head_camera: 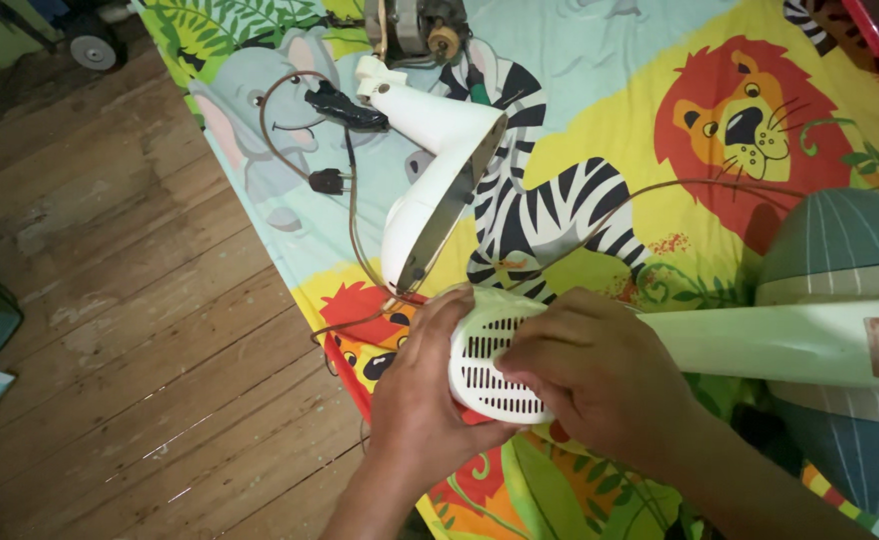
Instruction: The person assembles a small white electric fan on a bed. They attach the motor housing to the base, insert the fan blade, and secure the front grille. The person then plugs in the fan and tests it.
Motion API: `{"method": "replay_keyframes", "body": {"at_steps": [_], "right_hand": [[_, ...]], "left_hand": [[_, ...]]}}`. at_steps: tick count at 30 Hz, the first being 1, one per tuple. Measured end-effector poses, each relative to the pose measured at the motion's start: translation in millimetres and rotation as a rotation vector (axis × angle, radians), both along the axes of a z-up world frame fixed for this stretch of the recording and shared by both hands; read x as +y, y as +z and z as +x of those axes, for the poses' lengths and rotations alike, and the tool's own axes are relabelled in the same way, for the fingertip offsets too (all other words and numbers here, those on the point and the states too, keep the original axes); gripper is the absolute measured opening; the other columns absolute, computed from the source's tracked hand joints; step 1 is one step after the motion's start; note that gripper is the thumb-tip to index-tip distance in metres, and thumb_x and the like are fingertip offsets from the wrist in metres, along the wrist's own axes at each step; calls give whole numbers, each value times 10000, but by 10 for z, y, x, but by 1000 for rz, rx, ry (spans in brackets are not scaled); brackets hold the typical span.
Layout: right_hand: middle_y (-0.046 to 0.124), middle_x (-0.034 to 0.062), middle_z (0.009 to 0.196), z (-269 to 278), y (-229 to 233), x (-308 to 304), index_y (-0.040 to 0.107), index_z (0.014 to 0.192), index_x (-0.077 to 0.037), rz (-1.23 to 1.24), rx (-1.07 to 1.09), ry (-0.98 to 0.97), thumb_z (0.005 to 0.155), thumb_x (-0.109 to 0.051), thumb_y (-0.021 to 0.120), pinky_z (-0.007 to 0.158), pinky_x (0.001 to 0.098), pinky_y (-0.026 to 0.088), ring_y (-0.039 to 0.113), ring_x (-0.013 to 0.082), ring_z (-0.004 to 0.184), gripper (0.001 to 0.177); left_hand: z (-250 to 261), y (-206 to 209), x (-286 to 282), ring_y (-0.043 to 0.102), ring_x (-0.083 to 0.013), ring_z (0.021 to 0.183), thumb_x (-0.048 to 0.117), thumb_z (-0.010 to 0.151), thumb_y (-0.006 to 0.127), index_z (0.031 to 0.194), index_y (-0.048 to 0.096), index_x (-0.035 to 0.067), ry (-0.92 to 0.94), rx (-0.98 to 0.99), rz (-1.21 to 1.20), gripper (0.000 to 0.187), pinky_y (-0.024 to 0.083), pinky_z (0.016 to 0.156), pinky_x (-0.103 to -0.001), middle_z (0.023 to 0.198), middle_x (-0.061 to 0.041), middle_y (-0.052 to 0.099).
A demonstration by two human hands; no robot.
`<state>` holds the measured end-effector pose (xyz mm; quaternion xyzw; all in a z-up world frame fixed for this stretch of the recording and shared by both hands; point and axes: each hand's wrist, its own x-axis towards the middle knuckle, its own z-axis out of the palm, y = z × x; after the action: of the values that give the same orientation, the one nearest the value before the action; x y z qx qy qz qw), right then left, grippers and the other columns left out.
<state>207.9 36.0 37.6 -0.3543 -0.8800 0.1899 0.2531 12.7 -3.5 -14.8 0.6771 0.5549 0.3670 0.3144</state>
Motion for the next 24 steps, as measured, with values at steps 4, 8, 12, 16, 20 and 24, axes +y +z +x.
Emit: {"method": "replay_keyframes", "body": {"at_steps": [4,8,12,16,20,24], "right_hand": [[704,21,973,0,-40,-34,764,935,-143,25,37,-33,755,-133,781,732,402,524,640,272,846,181],[693,44,988,-21,-71,-69,742,920,-117,46,43,-78,756,-139,787,760,421,525,653,286,888,171],[699,43,977,-53,-58,-65,733,904,-102,19,32,-101,764,-122,778,762,427,523,663,277,875,149],[691,59,960,-48,-37,-50,728,931,-82,-38,29,-119,783,-108,768,739,405,528,657,284,869,156],[682,60,979,-35,-45,-56,719,945,-81,-19,34,-94,792,-103,755,753,403,532,658,286,887,159],[676,59,997,-31,-52,-88,722,938,-90,-2,18,-98,790,-111,753,761,409,527,657,289,901,153]], "left_hand": [[-11,-22,1,564,-333,1353,300,505,986,1414,441,63,-6,-1,32,1085,523,1035,-420,1485,-138,536],[10,-23,16,539,-343,1377,292,499,986,1428,433,54,-2,0,53,1107,511,1047,-424,1487,-147,534],[13,25,-41,527,-366,1320,297,397,995,1443,390,41,99,19,-75,1234,522,984,-440,1513,-183,467],[-31,-84,-220,657,-288,982,374,501,929,1261,524,72,324,25,-305,912,539,785,-407,1139,-105,617],[-131,-335,-310,591,-170,704,291,984,602,895,596,31,333,-354,-423,274,505,668,-319,743,-46,608],[-100,-393,-272,518,-116,636,278,1032,541,831,614,19,303,-471,-490,336,465,604,-294,666,-31,564]]}}
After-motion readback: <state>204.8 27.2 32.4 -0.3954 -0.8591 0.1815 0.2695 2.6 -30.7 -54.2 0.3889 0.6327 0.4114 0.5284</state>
